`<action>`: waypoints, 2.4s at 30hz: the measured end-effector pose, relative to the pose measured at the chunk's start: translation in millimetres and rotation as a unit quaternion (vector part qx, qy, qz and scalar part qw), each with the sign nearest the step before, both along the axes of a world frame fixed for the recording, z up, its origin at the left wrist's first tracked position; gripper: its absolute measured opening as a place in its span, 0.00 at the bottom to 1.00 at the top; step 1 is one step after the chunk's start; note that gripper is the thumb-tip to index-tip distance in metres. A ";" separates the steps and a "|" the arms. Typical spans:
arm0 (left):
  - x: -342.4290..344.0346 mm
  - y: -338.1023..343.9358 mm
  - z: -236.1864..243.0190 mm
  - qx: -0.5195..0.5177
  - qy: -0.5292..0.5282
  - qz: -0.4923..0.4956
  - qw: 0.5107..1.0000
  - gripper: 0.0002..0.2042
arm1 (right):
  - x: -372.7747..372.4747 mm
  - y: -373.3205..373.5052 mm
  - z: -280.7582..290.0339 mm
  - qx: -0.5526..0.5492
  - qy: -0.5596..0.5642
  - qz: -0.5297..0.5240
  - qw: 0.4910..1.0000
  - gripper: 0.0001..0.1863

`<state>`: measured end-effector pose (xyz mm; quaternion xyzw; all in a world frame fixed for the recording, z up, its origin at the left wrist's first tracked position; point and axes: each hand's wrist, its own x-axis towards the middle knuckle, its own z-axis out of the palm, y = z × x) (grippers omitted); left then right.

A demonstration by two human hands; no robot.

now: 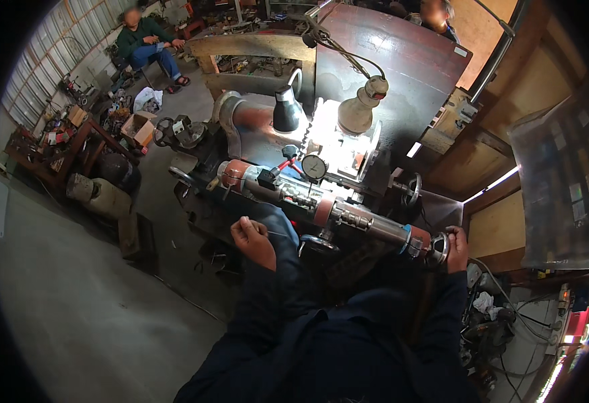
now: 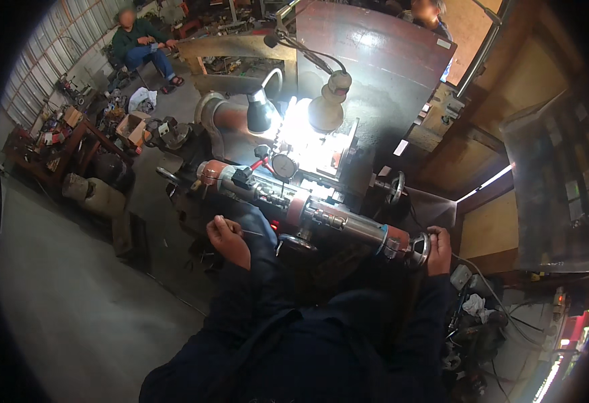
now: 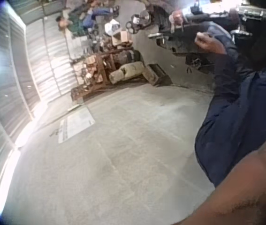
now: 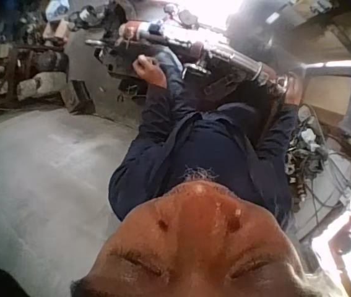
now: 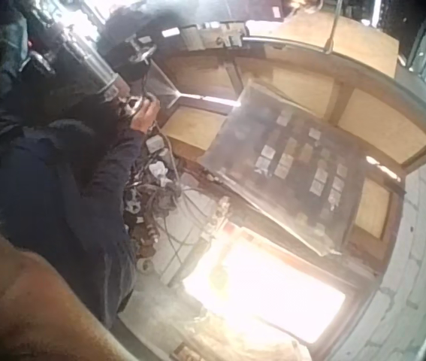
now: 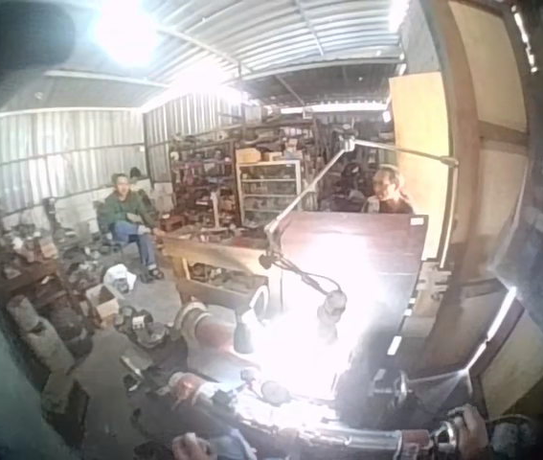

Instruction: The person positions a metal shaft on a lathe machine, turns the handwheels, and sets a dial indicator against the shaft to measure its alignment.

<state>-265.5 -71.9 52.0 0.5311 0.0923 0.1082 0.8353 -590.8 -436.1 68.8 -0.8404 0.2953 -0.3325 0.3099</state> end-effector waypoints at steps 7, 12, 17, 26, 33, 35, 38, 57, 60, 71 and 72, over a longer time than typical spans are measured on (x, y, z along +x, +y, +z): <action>2.7 12.1 -19.2 -0.022 -0.067 -0.053 0.996 0.09 | -11.5 -28.6 -49.7 0.336 -0.074 0.063 0.937 0.08; 3.0 12.5 -18.5 -0.019 -0.080 -0.059 0.995 0.08 | -32.2 -12.9 -74.8 0.137 0.019 0.057 0.989 0.14; 2.8 12.8 -19.4 -0.006 -0.087 -0.061 0.994 0.09 | -52.7 0.2 -88.0 0.189 0.016 -0.012 0.982 0.14; 2.7 7.3 -18.8 -0.008 -0.090 -0.080 0.993 0.09 | -54.5 28.9 -35.9 0.085 0.124 0.038 0.988 0.16; 1.2 5.3 -21.9 -0.006 -0.092 -0.076 0.993 0.08 | -68.3 28.6 -9.4 0.198 0.013 0.075 0.977 0.18; -0.7 3.7 -23.1 0.017 -0.095 -0.069 0.993 0.08 | -66.8 27.3 1.0 0.233 -0.007 0.078 0.969 0.16; -5.0 1.2 -23.8 0.047 -0.103 -0.070 0.991 0.08 | -59.2 27.7 15.2 0.258 -0.036 0.052 0.964 0.14; -14.6 -22.4 26.8 0.347 -0.159 -0.200 0.902 0.10 | 21.3 23.8 38.4 -0.103 0.202 -0.066 0.972 0.20; -4.8 -32.6 31.2 0.363 -0.208 -0.188 0.889 0.10 | 23.3 36.7 34.6 -0.138 0.187 -0.096 0.968 0.17; 0.5 -52.3 30.0 0.459 -0.261 -0.208 0.823 0.08 | 16.6 66.1 39.2 -0.253 0.184 -0.155 0.937 0.16; 0.5 -52.9 32.9 0.449 -0.286 -0.207 0.820 0.08 | 16.9 67.1 42.3 -0.256 0.173 -0.172 0.935 0.16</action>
